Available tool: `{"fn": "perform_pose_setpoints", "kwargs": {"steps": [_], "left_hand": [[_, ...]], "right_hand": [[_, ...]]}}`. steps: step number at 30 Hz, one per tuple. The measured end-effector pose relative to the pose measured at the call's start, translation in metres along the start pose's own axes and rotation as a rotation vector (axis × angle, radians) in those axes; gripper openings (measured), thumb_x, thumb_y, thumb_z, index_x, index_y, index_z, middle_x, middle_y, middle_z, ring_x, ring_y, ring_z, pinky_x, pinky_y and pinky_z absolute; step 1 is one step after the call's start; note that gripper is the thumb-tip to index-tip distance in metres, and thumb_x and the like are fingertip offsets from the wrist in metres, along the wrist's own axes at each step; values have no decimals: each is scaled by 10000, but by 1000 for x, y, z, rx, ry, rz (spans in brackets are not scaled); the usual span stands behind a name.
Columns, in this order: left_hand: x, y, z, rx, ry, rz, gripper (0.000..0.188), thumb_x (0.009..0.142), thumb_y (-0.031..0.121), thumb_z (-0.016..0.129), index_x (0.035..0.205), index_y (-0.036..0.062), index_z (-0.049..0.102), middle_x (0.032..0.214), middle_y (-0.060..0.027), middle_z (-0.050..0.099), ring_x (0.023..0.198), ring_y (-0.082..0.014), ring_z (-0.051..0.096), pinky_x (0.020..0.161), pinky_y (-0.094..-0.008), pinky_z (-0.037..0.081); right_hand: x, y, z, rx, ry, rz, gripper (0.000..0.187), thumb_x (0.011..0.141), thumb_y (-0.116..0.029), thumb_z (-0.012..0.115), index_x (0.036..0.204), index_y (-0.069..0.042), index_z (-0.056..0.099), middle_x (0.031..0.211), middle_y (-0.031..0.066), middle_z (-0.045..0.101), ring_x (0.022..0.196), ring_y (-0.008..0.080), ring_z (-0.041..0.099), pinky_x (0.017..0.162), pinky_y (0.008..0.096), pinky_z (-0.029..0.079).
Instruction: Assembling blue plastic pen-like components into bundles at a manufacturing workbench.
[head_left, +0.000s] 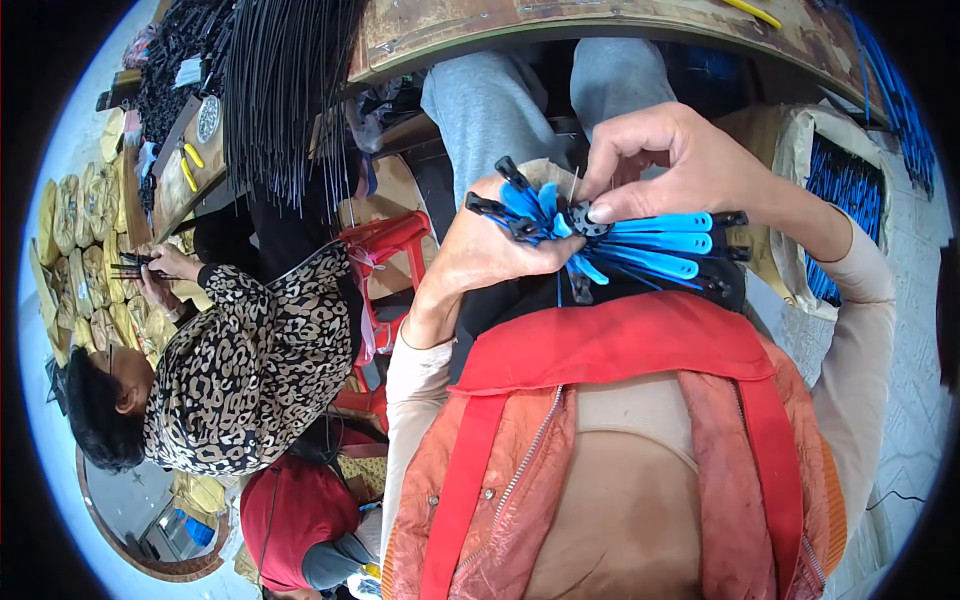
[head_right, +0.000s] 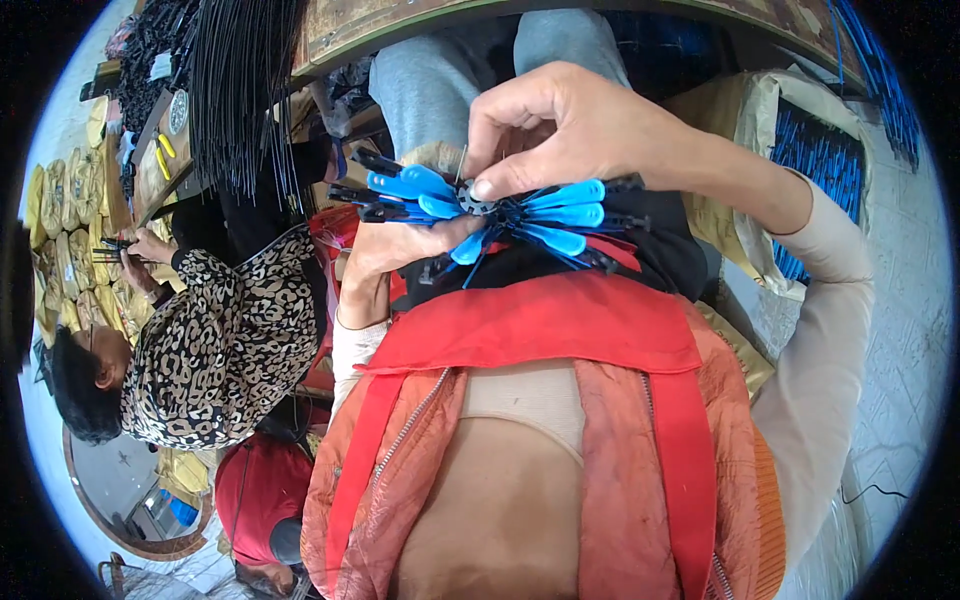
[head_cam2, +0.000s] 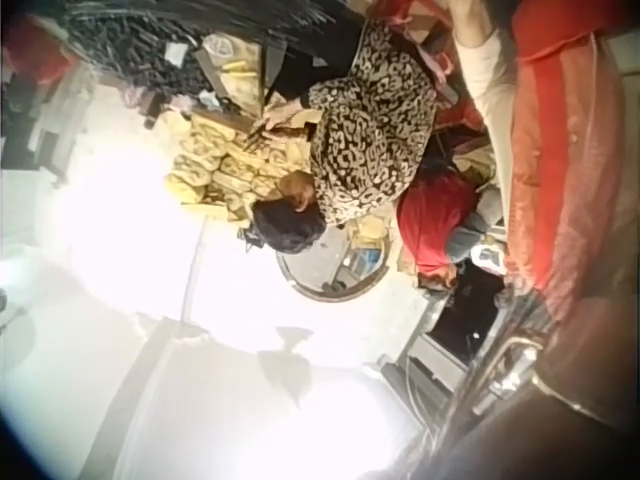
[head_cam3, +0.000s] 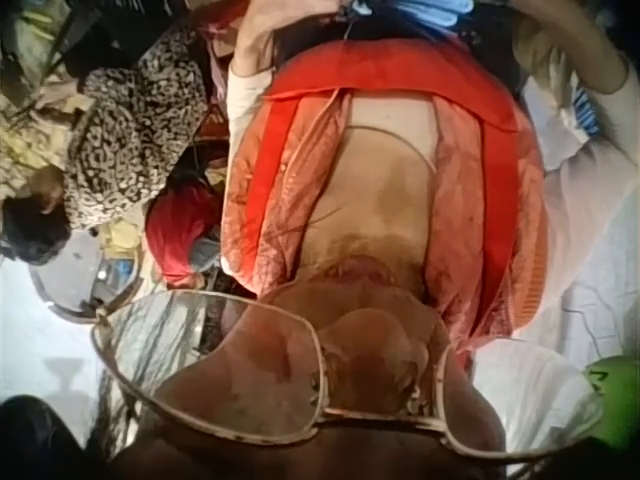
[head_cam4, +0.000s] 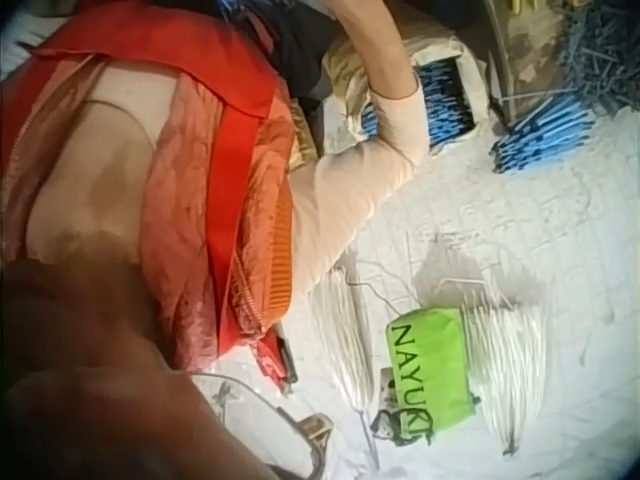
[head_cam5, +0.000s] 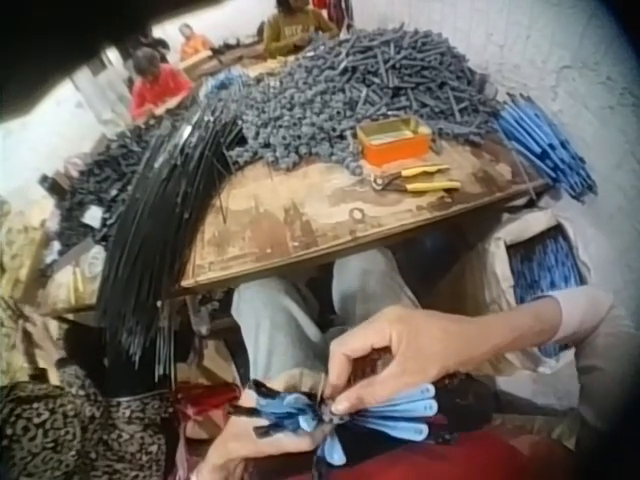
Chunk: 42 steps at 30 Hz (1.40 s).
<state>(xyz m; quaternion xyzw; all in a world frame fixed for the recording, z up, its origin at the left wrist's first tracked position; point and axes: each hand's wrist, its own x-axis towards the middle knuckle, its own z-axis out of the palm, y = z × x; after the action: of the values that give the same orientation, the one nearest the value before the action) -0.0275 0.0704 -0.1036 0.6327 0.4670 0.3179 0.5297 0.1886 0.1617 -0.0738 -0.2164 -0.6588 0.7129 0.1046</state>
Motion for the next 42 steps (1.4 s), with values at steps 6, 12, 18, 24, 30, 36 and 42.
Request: {"fn": "perform_pose_setpoints", "kwargs": {"steps": [6, 12, 18, 24, 30, 36, 42], "left_hand": [[1, -3, -7, -152, 222, -119, 270, 688, 60, 769, 919, 19, 635, 736, 2, 632, 681, -57, 574, 610, -246, 484], [-1, 14, 0, -254, 133, -158, 269, 718, 34, 750, 953, 19, 619, 823, -16, 636, 749, -58, 560, 673, -247, 488], [-30, 21, 13, -342, -36, -99, 409, 698, 67, 794, 1059, 25, 606, 1125, -86, 591, 1004, -125, 552, 868, -301, 466], [-20, -8, -42, -750, -659, 2, 644, 813, 263, 761, 1281, -113, 528, 1344, -255, 520, 1266, -314, 497, 1078, -406, 357], [11, 26, -4, -208, -651, 117, 227, 803, 55, 749, 1015, -13, 705, 1016, -94, 694, 973, -174, 641, 868, -291, 496], [-7, 23, 20, -441, -559, 21, 258, 724, 38, 813, 954, 1, 702, 913, -44, 660, 851, -125, 611, 780, -261, 486], [-34, 25, 49, -453, -334, 67, 215, 691, 48, 837, 828, 35, 672, 882, -32, 639, 829, -122, 602, 782, -263, 467]], "right_hand": [[13, 43, -10, 947, -97, -47, 523, 874, -321, 676, 1234, 44, 571, 1080, 149, 657, 974, 201, 629, 865, 310, 502], [-5, 33, 39, -161, 418, -331, 464, 712, -105, 811, 1101, -9, 576, 1001, 99, 591, 968, 192, 570, 861, 312, 447], [-26, 45, 73, -48, 544, -536, 288, 728, -2, 782, 963, -13, 616, 941, 59, 615, 865, 131, 577, 770, 267, 447], [-59, 34, 87, -86, 494, -569, 300, 720, -44, 809, 957, -15, 627, 922, 82, 626, 810, 150, 595, 726, 276, 467], [-80, 37, 95, -60, 484, -552, 319, 720, -65, 822, 976, -21, 636, 927, 81, 629, 812, 136, 604, 719, 266, 472], [-94, 36, 99, -37, 429, -566, 323, 735, -54, 810, 1012, -7, 651, 971, 106, 650, 875, 159, 636, 759, 269, 484], [-101, 40, 94, -66, 286, -629, 305, 730, -85, 822, 986, -9, 675, 971, 136, 671, 846, 217, 652, 747, 303, 501]]}}
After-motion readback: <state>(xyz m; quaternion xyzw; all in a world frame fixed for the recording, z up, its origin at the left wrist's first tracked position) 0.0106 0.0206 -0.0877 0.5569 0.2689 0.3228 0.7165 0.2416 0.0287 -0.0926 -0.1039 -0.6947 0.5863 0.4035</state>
